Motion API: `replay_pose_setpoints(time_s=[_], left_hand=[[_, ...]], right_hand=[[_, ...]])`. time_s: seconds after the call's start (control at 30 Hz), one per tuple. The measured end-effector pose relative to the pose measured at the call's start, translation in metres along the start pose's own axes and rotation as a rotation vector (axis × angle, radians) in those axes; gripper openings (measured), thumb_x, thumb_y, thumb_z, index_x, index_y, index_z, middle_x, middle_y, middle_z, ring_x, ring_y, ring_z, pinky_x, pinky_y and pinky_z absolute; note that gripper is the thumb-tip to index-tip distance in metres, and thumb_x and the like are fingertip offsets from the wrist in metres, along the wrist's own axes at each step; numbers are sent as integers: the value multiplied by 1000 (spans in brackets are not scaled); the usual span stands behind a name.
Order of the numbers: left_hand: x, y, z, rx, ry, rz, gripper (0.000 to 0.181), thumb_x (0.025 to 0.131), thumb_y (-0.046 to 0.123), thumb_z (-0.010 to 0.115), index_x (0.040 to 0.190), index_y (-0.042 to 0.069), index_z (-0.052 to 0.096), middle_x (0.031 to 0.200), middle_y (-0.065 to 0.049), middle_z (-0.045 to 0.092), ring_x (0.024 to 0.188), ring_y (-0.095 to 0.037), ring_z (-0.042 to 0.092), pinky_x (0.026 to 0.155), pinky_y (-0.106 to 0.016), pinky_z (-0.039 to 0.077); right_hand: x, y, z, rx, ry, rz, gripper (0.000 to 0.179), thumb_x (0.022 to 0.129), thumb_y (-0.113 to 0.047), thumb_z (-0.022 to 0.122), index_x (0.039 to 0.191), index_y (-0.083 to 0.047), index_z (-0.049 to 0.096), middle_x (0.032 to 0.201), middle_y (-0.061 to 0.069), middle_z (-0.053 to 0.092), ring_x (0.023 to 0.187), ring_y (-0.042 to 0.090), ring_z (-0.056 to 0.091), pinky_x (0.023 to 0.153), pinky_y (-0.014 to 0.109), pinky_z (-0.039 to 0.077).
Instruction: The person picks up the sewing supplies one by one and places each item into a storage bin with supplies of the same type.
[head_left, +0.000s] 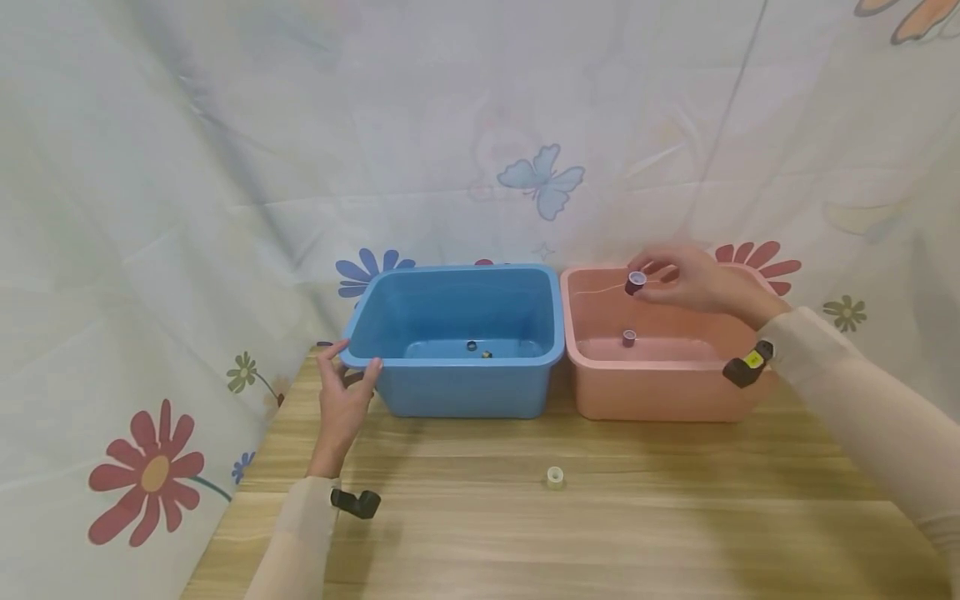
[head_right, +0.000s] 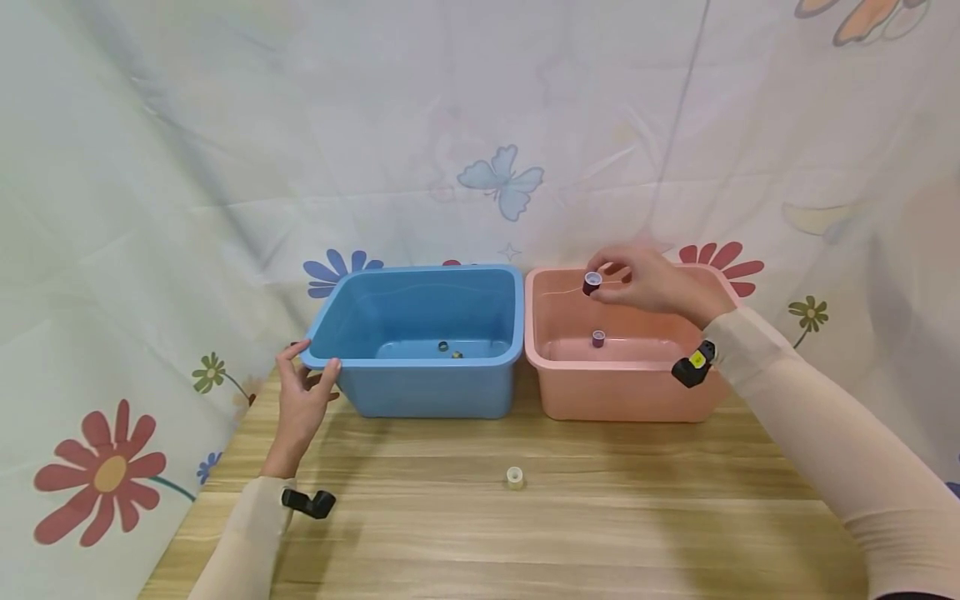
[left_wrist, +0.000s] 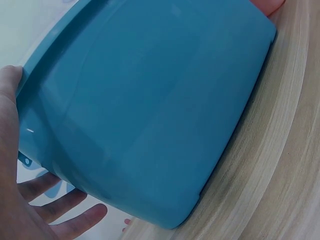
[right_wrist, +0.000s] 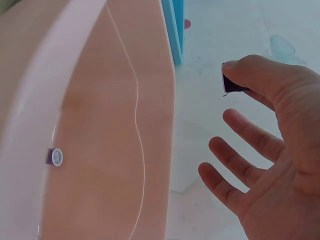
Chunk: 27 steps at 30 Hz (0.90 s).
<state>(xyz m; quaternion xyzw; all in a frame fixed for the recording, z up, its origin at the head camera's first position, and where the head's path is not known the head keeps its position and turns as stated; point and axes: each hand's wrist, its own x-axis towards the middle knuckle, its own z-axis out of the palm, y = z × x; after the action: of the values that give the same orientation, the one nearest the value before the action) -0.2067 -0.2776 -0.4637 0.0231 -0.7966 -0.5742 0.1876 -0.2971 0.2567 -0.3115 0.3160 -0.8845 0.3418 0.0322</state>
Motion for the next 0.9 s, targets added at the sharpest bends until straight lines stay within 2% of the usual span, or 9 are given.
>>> replay_pose_setpoints(time_s=[0.47,0.9], left_hand=[[-2,3,-1,-29,-15,-11,73,98,41,69,154,28,25,151,-17,46,120,-36,58,76,-25,51],[-1,2,0,5,3,0,71,97,46,69,152,30,27,149,-17,48,118,-36,59,75,-25,51]], right_hand=[[1,17,-12,-25,-25,176,32,93,-16,78,122,-10,66,131,14,62,120,40,60,97,57,51],[4,33,-15,-17,-7,228,31,93,-20,79,119,-9,68,127,12,62,121,38,59,94,52,51]])
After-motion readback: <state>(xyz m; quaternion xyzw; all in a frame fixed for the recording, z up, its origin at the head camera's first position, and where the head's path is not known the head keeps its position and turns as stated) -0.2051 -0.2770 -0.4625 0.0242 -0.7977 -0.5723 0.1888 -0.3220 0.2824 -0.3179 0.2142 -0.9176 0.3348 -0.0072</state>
